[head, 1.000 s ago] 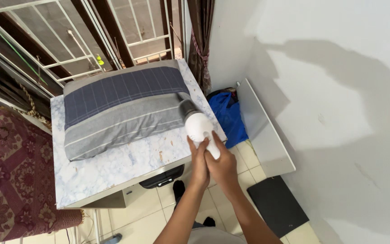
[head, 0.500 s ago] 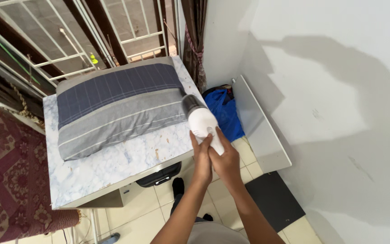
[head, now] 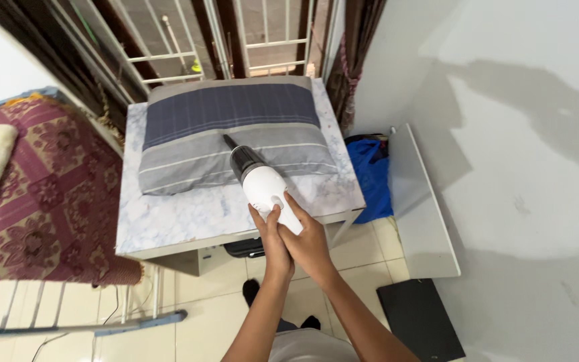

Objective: The person uses a handheld vacuum cleaner to clean a striped pillow placed on a small table. The person moves the vacuum back and forth across the pillow surface repeatedly, covering different areas of the pillow.

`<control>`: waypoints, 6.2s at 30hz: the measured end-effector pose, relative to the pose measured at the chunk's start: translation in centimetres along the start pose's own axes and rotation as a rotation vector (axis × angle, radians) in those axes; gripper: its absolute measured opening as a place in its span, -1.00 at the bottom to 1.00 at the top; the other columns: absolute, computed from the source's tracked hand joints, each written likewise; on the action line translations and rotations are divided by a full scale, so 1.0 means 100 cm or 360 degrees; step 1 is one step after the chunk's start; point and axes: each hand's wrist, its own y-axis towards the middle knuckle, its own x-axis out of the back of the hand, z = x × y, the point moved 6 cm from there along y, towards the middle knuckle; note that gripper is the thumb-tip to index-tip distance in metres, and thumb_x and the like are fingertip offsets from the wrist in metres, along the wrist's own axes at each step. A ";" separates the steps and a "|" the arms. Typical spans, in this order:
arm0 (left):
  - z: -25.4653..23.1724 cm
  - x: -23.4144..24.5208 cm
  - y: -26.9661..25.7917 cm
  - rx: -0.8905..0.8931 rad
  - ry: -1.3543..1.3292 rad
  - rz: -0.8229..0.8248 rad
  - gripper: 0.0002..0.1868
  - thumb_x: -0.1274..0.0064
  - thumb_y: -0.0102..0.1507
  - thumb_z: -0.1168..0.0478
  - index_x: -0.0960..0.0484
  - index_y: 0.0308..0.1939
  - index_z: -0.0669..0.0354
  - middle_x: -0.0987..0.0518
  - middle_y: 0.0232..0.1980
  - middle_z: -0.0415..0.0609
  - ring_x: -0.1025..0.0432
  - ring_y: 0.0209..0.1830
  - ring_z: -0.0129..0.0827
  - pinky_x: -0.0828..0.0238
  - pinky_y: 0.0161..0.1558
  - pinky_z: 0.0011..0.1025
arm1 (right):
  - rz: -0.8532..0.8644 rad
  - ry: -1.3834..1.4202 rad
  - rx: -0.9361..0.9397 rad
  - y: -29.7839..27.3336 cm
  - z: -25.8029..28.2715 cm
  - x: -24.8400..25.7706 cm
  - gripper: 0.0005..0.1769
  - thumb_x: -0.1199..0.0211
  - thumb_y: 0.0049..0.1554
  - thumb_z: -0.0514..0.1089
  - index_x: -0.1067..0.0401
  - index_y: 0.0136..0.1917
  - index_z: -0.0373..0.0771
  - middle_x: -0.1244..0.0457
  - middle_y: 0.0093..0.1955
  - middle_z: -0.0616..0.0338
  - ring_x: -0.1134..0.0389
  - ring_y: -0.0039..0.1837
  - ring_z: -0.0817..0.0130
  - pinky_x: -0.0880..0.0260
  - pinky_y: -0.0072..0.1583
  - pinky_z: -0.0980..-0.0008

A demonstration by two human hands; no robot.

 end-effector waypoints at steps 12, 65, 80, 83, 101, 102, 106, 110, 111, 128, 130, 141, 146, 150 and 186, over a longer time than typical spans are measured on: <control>-0.002 -0.032 0.010 0.0292 0.0199 0.0611 -0.03 0.01 0.24 0.03 0.17 0.63 0.05 -0.20 0.53 0.13 -0.22 0.46 -0.16 -0.17 0.38 -0.32 | -0.0678 -0.0161 -0.0209 -0.018 -0.004 0.005 -0.24 -0.26 0.10 -0.14 -0.20 0.55 -0.16 -0.41 0.16 -0.18 -0.51 0.12 0.15 -0.46 0.09 0.32; 0.017 -0.002 0.011 0.0620 0.0361 0.0914 0.11 -0.16 0.18 0.05 0.26 0.60 0.11 -0.24 0.47 0.29 -0.23 0.46 0.02 -0.23 0.35 -0.18 | -0.1060 0.0192 -0.0370 -0.059 -0.006 -0.019 -0.23 -0.20 0.12 -0.10 -0.15 0.57 -0.24 -0.40 0.17 -0.12 -0.45 0.01 0.25 -0.45 -0.01 0.36; -0.051 0.062 -0.002 0.0335 -0.0027 0.0583 -0.17 0.04 0.24 0.11 -0.05 0.58 0.13 -0.35 0.39 0.14 -0.33 0.30 -0.15 -0.29 0.24 -0.31 | -0.0678 -0.0022 -0.0063 -0.061 0.023 -0.091 -0.23 -0.25 0.09 -0.16 -0.18 0.56 -0.24 -0.37 0.29 -0.12 -0.47 0.18 0.28 -0.43 0.18 0.39; -0.060 0.080 0.001 0.0329 -0.0089 0.0407 -0.15 0.05 0.24 0.09 0.03 0.59 0.05 -0.36 0.37 0.11 -0.36 0.28 -0.17 -0.35 0.21 -0.31 | -0.0568 -0.0068 -0.0137 -0.058 0.029 -0.106 -0.22 -0.28 0.08 -0.16 -0.20 0.55 -0.21 -0.37 0.27 -0.12 -0.46 0.19 0.29 -0.43 0.17 0.39; -0.109 0.183 0.012 -0.0144 -0.0138 -0.0249 -0.03 0.02 0.25 0.01 0.22 0.62 0.04 -0.18 0.48 0.19 -0.25 0.40 -0.06 -0.24 0.32 -0.23 | 0.0367 0.0038 -0.0134 -0.044 0.034 -0.209 -0.24 -0.24 0.09 -0.13 -0.19 0.56 -0.03 -0.31 0.35 -0.07 -0.43 0.26 0.28 -0.41 0.25 0.37; -0.110 0.189 0.013 -0.0139 -0.0118 -0.0327 0.00 0.01 0.25 0.00 0.26 0.62 0.02 -0.14 0.51 0.20 -0.22 0.42 -0.04 -0.21 0.34 -0.22 | 0.0385 0.0038 -0.0135 -0.044 0.033 -0.212 -0.24 -0.24 0.08 -0.13 -0.21 0.55 -0.03 -0.33 0.33 -0.07 -0.44 0.25 0.28 -0.41 0.25 0.38; -0.110 0.196 0.013 -0.0174 -0.0283 -0.0307 0.03 0.02 0.20 -0.03 0.28 0.60 0.05 -0.15 0.52 0.22 -0.23 0.42 0.00 -0.23 0.31 -0.18 | 0.0393 -0.0053 -0.0157 -0.046 0.038 -0.219 -0.26 -0.23 0.05 -0.13 -0.28 0.52 -0.02 -0.39 0.27 -0.08 -0.48 0.21 0.29 -0.42 0.23 0.40; -0.104 0.189 0.017 -0.0255 -0.0153 -0.0298 0.01 0.02 0.24 -0.03 0.27 0.62 0.10 -0.08 0.56 0.20 -0.18 0.46 -0.05 -0.17 0.36 -0.24 | 0.0322 -0.0089 -0.0139 -0.043 0.039 -0.208 -0.27 -0.24 0.06 -0.12 -0.28 0.52 -0.04 -0.40 0.24 -0.08 -0.50 0.16 0.30 -0.45 0.19 0.41; -0.103 0.185 0.018 -0.0300 -0.0102 -0.0277 0.00 0.02 0.26 -0.02 0.25 0.62 0.12 -0.06 0.56 0.20 -0.16 0.47 -0.06 -0.15 0.37 -0.26 | 0.0239 -0.0040 -0.0009 -0.042 0.043 -0.202 -0.29 -0.27 0.09 -0.13 -0.28 0.52 -0.10 -0.39 0.27 -0.11 -0.48 0.21 0.26 -0.43 0.21 0.38; -0.072 0.107 0.041 0.0233 -0.0048 0.0523 -0.07 0.05 0.28 0.06 0.18 0.64 0.09 -0.19 0.54 0.20 -0.20 0.47 -0.11 -0.19 0.37 -0.29 | -0.0385 -0.0040 -0.0136 -0.030 0.011 -0.145 -0.12 -0.27 0.08 -0.09 -0.07 0.60 -0.21 -0.36 0.29 -0.11 -0.46 0.25 0.22 -0.44 0.21 0.35; -0.072 0.116 0.041 0.0196 -0.0157 0.0465 -0.09 0.07 0.27 0.07 0.17 0.63 0.09 -0.23 0.51 0.20 -0.25 0.43 -0.10 -0.23 0.34 -0.28 | -0.0362 -0.0098 -0.0039 -0.029 0.014 -0.153 -0.14 -0.30 0.07 -0.10 -0.10 0.59 -0.22 -0.35 0.31 -0.12 -0.45 0.26 0.20 -0.42 0.22 0.34; -0.107 0.183 0.047 -0.0272 -0.0435 0.0119 -0.13 0.04 0.30 0.05 0.03 0.63 0.20 -0.34 0.38 0.18 -0.32 0.31 -0.11 -0.29 0.25 -0.24 | 0.0220 -0.0119 0.0073 -0.023 0.035 -0.222 -0.13 -0.27 0.04 -0.10 -0.11 0.58 -0.22 -0.37 0.25 -0.17 -0.48 0.22 0.18 -0.44 0.21 0.35; -0.117 0.206 0.043 -0.0122 -0.0420 -0.0211 -0.04 0.04 0.22 0.03 0.23 0.61 -0.07 -0.26 0.45 0.10 -0.30 0.35 -0.09 -0.29 0.28 -0.21 | 0.0423 -0.0140 -0.0140 -0.020 0.042 -0.243 -0.14 -0.20 -0.03 -0.10 -0.19 0.56 -0.14 -0.41 0.17 -0.14 -0.51 0.13 0.19 -0.46 0.15 0.37; -0.123 0.206 0.041 -0.0155 -0.0404 -0.0189 -0.03 0.03 0.23 0.01 0.22 0.61 -0.06 -0.22 0.47 0.13 -0.28 0.39 -0.06 -0.27 0.29 -0.20 | 0.0367 -0.0164 -0.0106 -0.024 0.053 -0.242 -0.17 -0.23 0.00 -0.10 -0.21 0.55 -0.12 -0.41 0.19 -0.13 -0.51 0.15 0.21 -0.46 0.16 0.37; -0.103 0.176 0.022 -0.0113 -0.0242 -0.0170 -0.01 0.01 0.22 0.00 0.21 0.63 -0.04 -0.14 0.52 0.13 -0.22 0.43 -0.06 -0.23 0.34 -0.22 | 0.0217 -0.0198 -0.0171 -0.039 0.044 -0.202 -0.23 -0.23 0.05 -0.09 -0.24 0.53 -0.08 -0.42 0.16 -0.09 -0.52 0.15 0.19 -0.46 0.19 0.35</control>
